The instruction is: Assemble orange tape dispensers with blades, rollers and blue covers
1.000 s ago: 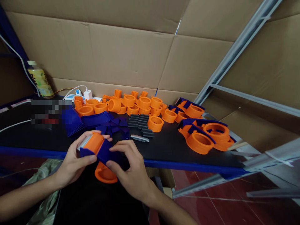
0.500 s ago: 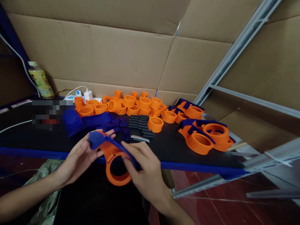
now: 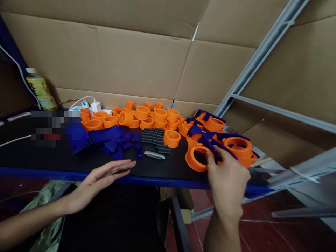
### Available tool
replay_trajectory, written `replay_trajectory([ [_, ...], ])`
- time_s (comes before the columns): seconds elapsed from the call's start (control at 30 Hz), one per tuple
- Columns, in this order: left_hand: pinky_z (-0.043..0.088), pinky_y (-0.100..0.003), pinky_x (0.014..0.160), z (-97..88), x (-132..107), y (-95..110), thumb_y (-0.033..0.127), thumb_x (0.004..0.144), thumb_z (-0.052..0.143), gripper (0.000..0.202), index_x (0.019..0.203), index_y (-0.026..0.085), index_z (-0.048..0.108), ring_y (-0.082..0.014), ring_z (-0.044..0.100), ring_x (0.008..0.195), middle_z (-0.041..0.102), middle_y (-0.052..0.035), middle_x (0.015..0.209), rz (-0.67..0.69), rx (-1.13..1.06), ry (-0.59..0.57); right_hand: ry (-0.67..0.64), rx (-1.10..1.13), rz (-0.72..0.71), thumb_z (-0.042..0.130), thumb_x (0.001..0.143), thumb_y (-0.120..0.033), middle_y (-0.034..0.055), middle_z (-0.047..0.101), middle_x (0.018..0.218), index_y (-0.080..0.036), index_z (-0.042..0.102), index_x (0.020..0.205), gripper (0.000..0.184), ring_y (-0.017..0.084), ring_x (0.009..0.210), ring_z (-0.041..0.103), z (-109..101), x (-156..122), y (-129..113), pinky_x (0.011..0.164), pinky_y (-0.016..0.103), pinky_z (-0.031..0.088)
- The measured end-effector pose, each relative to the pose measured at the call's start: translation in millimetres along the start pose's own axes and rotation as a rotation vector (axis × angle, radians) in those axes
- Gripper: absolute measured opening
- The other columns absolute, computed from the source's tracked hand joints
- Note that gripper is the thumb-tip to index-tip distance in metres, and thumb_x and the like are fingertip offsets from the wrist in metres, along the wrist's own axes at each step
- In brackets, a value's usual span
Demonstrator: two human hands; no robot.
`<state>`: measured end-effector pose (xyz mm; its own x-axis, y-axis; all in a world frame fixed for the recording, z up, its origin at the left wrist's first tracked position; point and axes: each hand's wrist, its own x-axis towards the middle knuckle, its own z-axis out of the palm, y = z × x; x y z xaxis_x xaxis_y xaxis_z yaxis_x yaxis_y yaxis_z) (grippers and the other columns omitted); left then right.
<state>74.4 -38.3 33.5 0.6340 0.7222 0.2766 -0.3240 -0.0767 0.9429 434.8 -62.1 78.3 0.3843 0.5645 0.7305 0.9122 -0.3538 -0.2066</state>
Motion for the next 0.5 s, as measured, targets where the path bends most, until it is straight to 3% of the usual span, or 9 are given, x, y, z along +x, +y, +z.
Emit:
replay_trajectory([
  [0.07,0.035,-0.049,0.118,0.8,-2,5,0.03,0.099,0.051,0.039,0.137,0.028,0.061,-0.0315,0.047,0.14,0.055,-0.0096,0.149,-0.026,0.046,-0.037,-0.054,-0.115,-0.029,0.056,0.091,-0.054,0.0192,0.07,0.068,-0.012,0.076,0.115,0.052,0.028,0.052,0.058,4,6,2,0.051,0.039,0.036],
  [0.17,0.04,-0.051,0.113,1.0,-3,12,0.032,0.1,0.05,0.036,0.132,0.026,0.065,-0.0325,0.057,0.13,0.061,-0.0115,0.142,-0.08,0.089,-0.066,-0.089,-0.181,-0.065,0.056,0.09,-0.055,0.0186,0.069,0.065,-0.013,0.079,0.108,0.051,0.026,0.048,0.055,13,16,2,0.047,0.035,0.03],
  [0.3,0.049,-0.049,0.103,3.3,-3,18,0.034,0.1,0.049,0.034,0.124,0.023,0.071,-0.0309,0.066,0.115,0.068,-0.0137,0.131,-0.153,0.092,-0.131,-0.182,-0.206,-0.042,0.055,0.088,-0.057,0.0199,0.074,0.089,-0.017,0.077,0.111,0.051,0.035,0.073,0.066,20,30,1,0.055,0.037,0.04],
  [0.4,0.052,-0.046,0.099,6.1,-2,22,0.032,0.101,0.048,0.033,0.119,0.019,0.073,-0.0287,0.066,0.111,0.071,-0.0151,0.125,-0.179,0.051,-0.179,-0.276,-0.205,-0.037,0.052,0.09,-0.057,0.0206,0.073,0.107,-0.017,0.072,0.122,0.055,0.041,0.095,0.066,19,37,0,0.064,0.043,0.046],
  [0.5,0.053,-0.043,0.096,7.2,0,22,0.03,0.101,0.048,0.033,0.116,0.014,0.073,-0.0271,0.067,0.109,0.072,-0.0167,0.121,-0.204,0.026,-0.184,-0.317,-0.216,-0.052,0.052,0.091,-0.055,0.0201,0.071,0.114,-0.017,0.069,0.126,0.054,0.042,0.103,0.064,18,40,0,0.069,0.044,0.048],
])
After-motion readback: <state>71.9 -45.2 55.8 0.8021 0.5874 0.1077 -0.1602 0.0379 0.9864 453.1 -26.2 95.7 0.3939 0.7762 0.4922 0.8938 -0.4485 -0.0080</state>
